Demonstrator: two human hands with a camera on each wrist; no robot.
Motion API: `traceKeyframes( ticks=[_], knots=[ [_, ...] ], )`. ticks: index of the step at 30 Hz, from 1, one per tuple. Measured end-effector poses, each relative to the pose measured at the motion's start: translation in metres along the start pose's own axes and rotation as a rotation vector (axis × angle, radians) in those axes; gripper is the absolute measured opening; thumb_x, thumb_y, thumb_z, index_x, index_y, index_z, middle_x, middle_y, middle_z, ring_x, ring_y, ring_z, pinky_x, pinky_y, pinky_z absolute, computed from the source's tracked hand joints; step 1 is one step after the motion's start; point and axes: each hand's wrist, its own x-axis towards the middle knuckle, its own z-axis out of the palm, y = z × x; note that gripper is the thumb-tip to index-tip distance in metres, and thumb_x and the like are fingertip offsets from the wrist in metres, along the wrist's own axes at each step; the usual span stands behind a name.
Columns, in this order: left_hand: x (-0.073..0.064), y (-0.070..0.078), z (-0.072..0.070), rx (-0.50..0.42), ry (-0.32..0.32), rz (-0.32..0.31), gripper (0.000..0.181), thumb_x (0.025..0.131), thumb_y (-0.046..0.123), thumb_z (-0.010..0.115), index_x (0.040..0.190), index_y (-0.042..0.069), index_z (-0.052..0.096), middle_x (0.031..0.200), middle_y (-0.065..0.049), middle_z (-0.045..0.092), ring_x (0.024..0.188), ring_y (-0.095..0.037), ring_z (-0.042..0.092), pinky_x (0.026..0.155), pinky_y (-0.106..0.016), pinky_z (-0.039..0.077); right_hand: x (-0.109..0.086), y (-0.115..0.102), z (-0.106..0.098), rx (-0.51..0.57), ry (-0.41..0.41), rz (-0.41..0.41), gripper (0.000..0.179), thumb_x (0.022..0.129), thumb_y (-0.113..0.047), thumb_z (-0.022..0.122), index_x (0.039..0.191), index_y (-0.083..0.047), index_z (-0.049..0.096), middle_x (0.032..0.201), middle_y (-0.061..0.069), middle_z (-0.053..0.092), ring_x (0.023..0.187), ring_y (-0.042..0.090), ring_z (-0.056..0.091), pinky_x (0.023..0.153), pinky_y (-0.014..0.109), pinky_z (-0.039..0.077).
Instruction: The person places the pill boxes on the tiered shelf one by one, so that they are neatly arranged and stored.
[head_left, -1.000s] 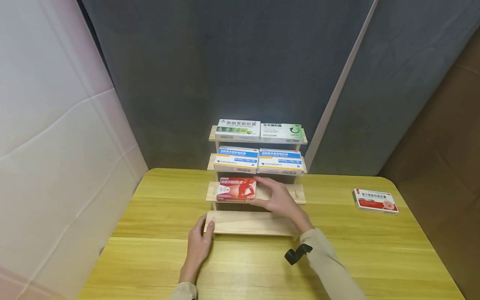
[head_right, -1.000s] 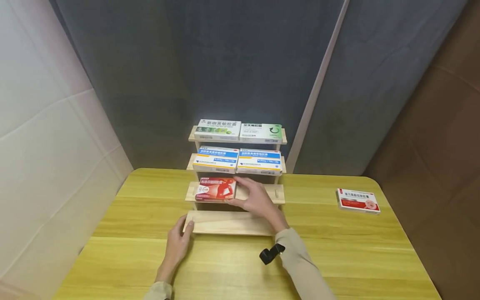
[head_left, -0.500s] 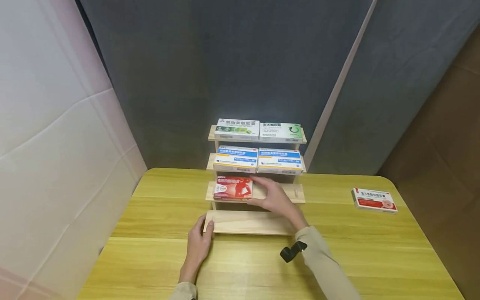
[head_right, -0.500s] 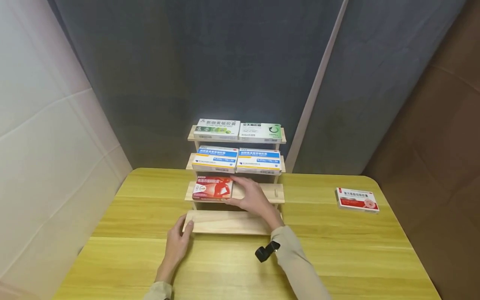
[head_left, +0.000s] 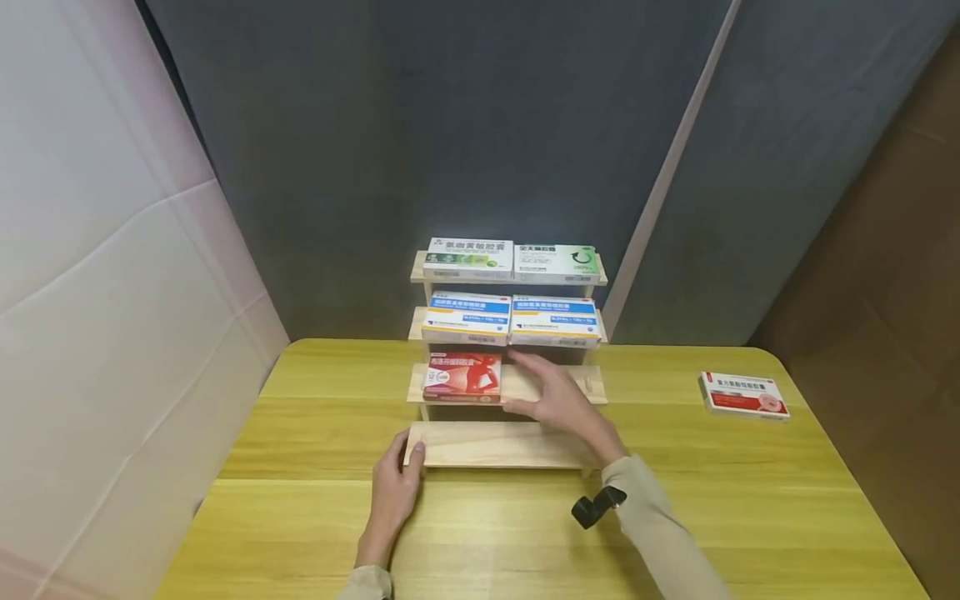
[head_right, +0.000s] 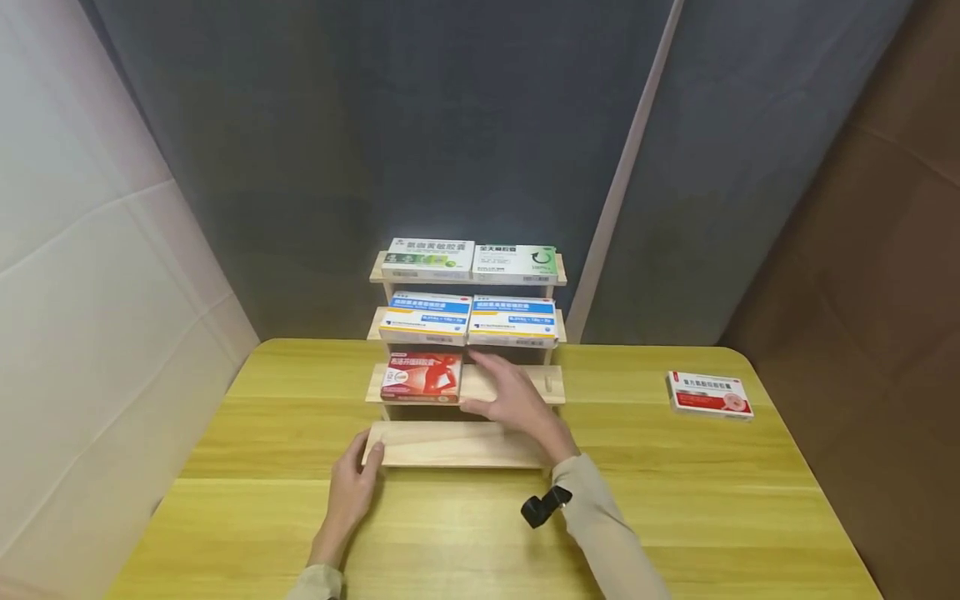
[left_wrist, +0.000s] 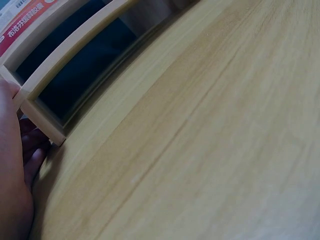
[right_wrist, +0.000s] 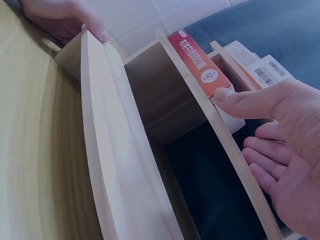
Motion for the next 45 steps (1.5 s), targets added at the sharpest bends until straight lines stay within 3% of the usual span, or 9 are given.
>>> traceKeyframes(
  ticks=[13,23,35,45],
  knots=[
    [0.001,-0.001,0.0,-0.014,-0.01,-0.006,0.033,0.101,0.015,0.06,0.129,-0.002,0.064,0.13,-0.021,0.068,0.124,-0.034,0.063,0.108,-0.051,0.049,-0.027,0.014,-0.024,-0.017,0.033,-0.058,0.081,0.083,-0.028,0.084,0.15,-0.002,0.047,0.154,0.018,0.049,0.144,0.04,0.043,0.12,0.061,0.032],
    [0.001,0.002,-0.001,-0.004,0.001,0.0,0.032,0.101,0.014,0.06,0.128,-0.002,0.065,0.127,-0.02,0.069,0.121,-0.031,0.065,0.106,-0.05,0.051,-0.041,0.027,-0.041,-0.034,0.067,-0.041,0.08,0.083,-0.025,0.085,0.149,0.0,0.047,0.152,0.017,0.05,0.141,0.041,0.046,0.118,0.06,0.035],
    [0.001,0.002,-0.001,-0.008,-0.009,-0.008,0.032,0.101,0.014,0.06,0.129,-0.002,0.064,0.128,-0.02,0.069,0.12,-0.031,0.065,0.106,-0.045,0.052,-0.065,0.049,-0.069,-0.042,0.084,0.05,0.08,0.084,-0.031,0.084,0.151,-0.007,0.047,0.154,0.015,0.049,0.143,0.043,0.043,0.117,0.064,0.034],
    [0.0,0.001,0.0,0.002,-0.008,-0.001,0.032,0.101,0.015,0.06,0.129,-0.001,0.064,0.13,-0.02,0.068,0.123,-0.031,0.064,0.107,-0.045,0.05,-0.093,0.076,-0.095,-0.099,0.113,0.131,0.08,0.087,-0.03,0.081,0.152,-0.002,0.044,0.155,0.023,0.045,0.142,0.047,0.041,0.115,0.068,0.034]
  ],
)
